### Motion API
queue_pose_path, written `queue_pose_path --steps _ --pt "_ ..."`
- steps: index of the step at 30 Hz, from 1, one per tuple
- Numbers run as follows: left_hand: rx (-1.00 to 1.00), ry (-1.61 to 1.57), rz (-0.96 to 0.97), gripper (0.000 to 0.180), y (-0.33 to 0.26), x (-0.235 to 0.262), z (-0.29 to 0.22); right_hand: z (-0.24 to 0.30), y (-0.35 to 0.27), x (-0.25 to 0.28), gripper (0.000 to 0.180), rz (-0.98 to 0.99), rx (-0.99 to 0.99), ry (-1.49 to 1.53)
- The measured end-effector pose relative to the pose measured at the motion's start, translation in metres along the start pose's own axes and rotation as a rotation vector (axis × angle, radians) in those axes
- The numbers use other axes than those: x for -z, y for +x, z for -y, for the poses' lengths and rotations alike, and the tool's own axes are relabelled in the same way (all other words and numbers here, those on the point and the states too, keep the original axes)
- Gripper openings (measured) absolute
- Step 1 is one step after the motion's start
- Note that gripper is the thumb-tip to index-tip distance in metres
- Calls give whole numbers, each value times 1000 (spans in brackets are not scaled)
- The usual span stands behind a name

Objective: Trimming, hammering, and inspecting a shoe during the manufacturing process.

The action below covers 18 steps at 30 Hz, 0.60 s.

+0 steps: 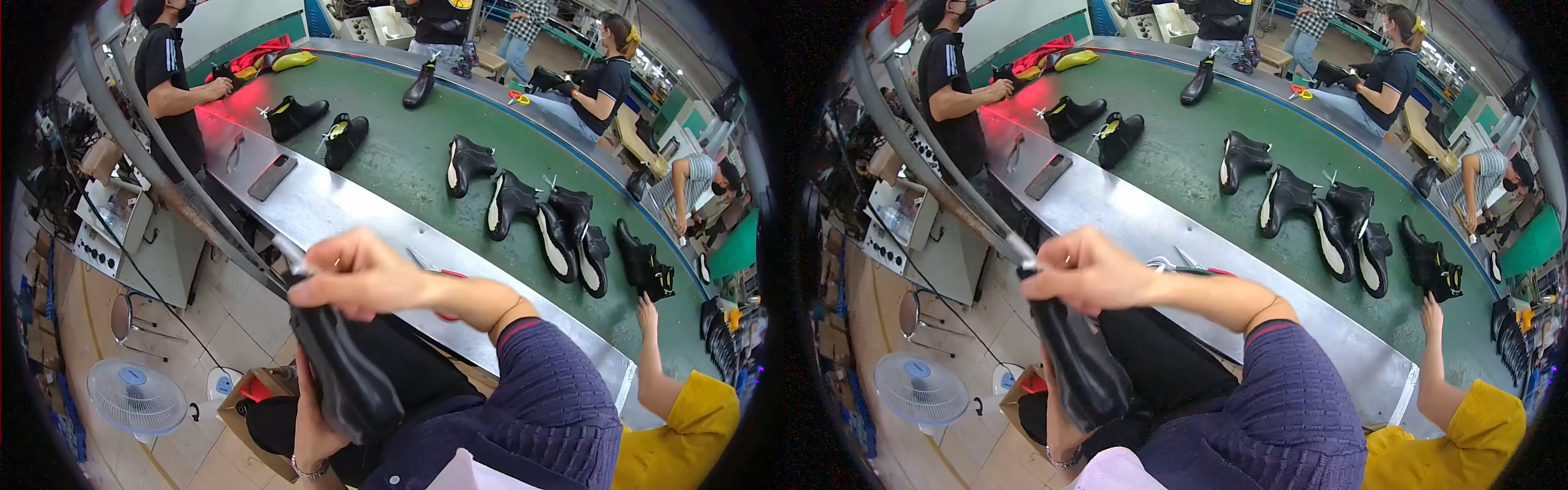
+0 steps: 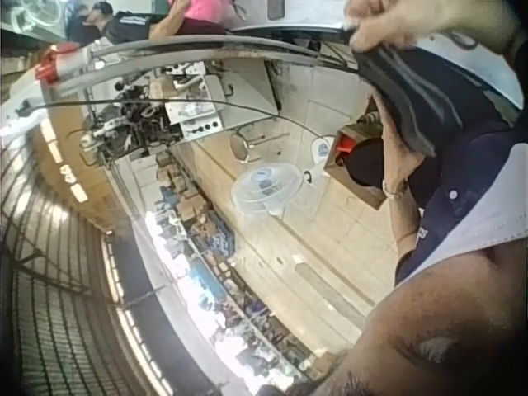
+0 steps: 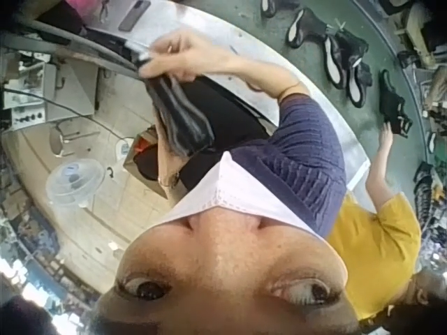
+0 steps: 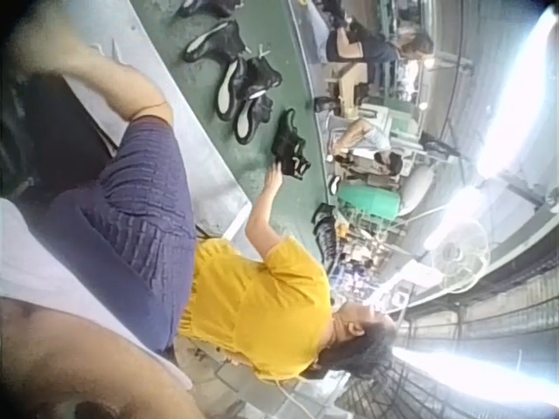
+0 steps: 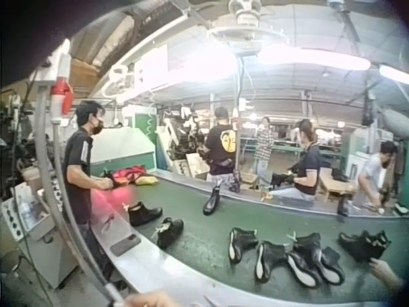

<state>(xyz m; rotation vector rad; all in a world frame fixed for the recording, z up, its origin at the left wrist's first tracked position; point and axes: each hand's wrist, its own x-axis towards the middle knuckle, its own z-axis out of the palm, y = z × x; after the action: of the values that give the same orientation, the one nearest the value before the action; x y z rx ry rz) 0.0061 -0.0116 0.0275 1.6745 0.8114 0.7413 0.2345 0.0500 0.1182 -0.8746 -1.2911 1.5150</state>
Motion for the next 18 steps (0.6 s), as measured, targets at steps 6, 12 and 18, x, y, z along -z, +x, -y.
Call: queue_pose_path --steps 6,12,18 --pt "229 -333 -301 113 -66 -7 82 -84 18 -42 47 9 236 -422" --pt "290 -637 -665 81 -99 -14 132 -128 -31 -71 91 246 198 -805" --pt "325 -558 -673 74 -92 -11 122 -154 -26 -76 68 273 366 -849"
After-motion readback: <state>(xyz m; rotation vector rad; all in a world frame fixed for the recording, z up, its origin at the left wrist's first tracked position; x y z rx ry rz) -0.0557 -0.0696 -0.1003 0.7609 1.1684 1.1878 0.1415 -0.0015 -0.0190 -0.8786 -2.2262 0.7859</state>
